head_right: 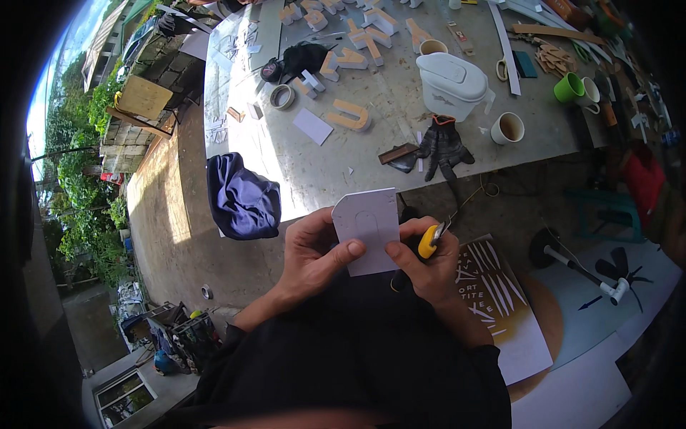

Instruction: Cutting and sanding plastic or foam letters for a sign.

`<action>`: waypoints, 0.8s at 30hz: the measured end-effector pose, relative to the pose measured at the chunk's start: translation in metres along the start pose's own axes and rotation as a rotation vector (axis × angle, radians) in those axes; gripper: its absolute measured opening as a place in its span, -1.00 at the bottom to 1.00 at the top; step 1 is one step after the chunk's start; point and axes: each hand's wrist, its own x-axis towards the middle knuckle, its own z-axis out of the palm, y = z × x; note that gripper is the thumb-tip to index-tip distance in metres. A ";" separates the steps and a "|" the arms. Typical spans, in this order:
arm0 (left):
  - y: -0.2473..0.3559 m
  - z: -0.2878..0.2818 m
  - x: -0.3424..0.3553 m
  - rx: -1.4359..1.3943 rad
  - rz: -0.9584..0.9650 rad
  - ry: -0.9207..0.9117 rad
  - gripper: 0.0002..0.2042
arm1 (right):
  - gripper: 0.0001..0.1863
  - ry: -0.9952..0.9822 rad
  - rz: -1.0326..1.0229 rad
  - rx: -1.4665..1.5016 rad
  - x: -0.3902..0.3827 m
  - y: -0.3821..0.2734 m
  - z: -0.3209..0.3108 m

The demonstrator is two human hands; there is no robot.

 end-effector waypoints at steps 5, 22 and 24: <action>-0.009 -0.023 0.004 0.080 -0.015 0.063 -0.73 | -0.80 -0.088 0.065 -0.084 0.009 0.020 0.012; -0.091 -0.211 -0.025 -0.181 -0.306 0.429 -0.65 | -0.42 -0.294 0.024 -1.486 0.127 0.252 0.036; -0.101 -0.227 -0.027 -0.105 -0.270 0.381 -0.67 | -0.40 -0.259 -0.011 -1.702 0.144 0.264 0.039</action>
